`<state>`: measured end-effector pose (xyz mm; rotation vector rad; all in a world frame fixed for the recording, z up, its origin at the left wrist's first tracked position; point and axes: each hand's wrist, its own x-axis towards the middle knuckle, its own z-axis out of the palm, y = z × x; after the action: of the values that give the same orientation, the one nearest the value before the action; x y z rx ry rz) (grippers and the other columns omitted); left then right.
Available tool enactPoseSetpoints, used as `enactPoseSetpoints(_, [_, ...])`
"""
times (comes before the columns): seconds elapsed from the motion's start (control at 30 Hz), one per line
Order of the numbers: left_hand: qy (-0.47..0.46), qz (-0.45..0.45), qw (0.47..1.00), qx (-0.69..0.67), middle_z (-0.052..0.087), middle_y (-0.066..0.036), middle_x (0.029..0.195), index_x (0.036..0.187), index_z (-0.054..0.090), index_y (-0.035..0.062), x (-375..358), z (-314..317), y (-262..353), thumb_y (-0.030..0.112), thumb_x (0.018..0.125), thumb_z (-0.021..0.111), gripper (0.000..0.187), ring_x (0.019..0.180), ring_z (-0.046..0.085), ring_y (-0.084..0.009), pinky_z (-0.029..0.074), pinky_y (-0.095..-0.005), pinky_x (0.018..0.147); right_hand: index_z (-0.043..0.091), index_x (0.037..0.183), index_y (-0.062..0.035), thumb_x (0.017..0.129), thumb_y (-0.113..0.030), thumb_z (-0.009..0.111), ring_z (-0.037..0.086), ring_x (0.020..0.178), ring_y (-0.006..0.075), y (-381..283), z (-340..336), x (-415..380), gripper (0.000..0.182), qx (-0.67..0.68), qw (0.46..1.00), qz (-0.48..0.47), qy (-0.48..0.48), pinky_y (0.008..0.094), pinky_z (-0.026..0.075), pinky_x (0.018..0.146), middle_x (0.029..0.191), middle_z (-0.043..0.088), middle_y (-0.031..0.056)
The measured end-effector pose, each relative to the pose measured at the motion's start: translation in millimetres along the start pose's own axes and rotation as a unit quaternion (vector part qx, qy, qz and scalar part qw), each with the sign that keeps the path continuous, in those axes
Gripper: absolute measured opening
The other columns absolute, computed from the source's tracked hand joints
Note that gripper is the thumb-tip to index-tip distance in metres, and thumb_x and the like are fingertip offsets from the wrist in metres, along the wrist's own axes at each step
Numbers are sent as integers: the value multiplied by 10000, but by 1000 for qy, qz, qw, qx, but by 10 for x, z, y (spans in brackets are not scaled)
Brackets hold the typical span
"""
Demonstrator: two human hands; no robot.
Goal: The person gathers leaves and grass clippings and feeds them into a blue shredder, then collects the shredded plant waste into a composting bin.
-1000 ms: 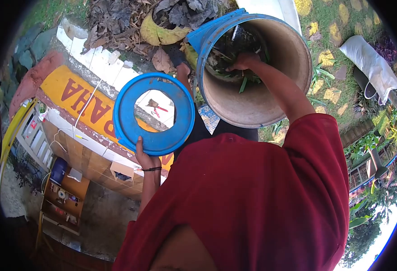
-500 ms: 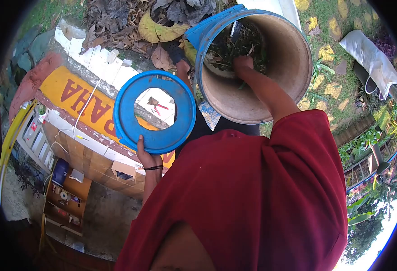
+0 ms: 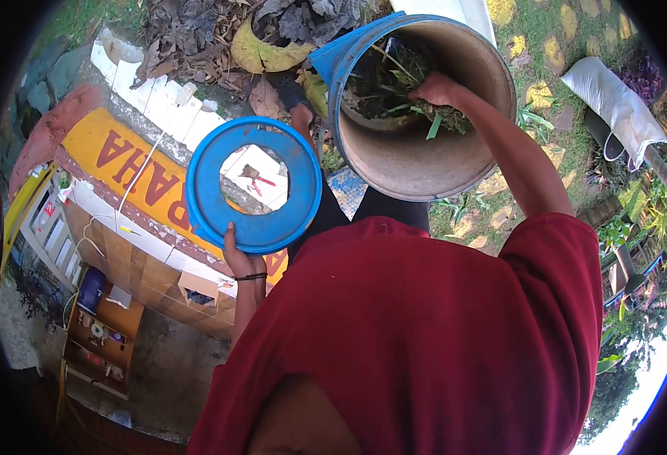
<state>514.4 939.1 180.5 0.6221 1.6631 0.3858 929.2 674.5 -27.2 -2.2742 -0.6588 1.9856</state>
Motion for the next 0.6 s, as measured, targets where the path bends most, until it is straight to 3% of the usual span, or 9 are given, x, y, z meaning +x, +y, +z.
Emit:
enactPoseSetpoints(0.13, [-8,3,1000,5,490,-154,1342,1372,407,0,-7,24,-26,220,910,637,562,1202,502,-275,432,-439,1019,680,1108,-26,777,-451,678,646,1024,340,-129,80,102,539,-32,999,33,-20,404,501,911,1113,675,181])
enactPoseSetpoints(0.2, [-28,4,1000,6,501,-145,1333,1369,412,10,1,48,-54,209,910,636,549,1188,514,-271,447,-430,1004,687,1103,-35,758,-422,694,662,1026,319,-417,252,76,518,-170,984,48,10,402,521,892,1118,684,159])
enactPoseSetpoints(0.3, [-15,12,1000,13,512,-140,1321,1364,419,20,-29,74,-64,195,904,642,541,1176,523,-267,458,-421,991,706,1071,-58,754,-383,684,667,1042,306,-577,704,296,455,-200,979,34,7,418,533,872,1130,687,142])
enactPoseSetpoints(0.37, [-6,4,1000,12,512,-140,1322,1364,420,22,5,-23,-89,190,901,646,541,1176,522,-266,456,-421,994,709,1066,-62,752,-362,673,666,1045,309,-519,1009,519,436,-179,983,46,2,425,536,864,1132,688,136])
enactPoseSetpoints(0.53, [7,-16,1000,1,515,-141,1318,1361,423,22,54,-87,-143,182,894,654,545,1175,523,-265,451,-421,1000,706,1081,-63,755,-331,647,665,1050,309,-468,1048,587,426,-118,989,86,-5,425,532,871,1130,691,130])
enactPoseSetpoints(0.6, [-1,-7,1000,7,522,-140,1310,1356,430,22,55,-48,-128,186,896,653,537,1171,526,-266,449,-418,1001,702,1098,-65,770,-344,627,656,1068,301,-414,1076,579,438,-106,992,59,-18,419,525,886,1154,681,134])
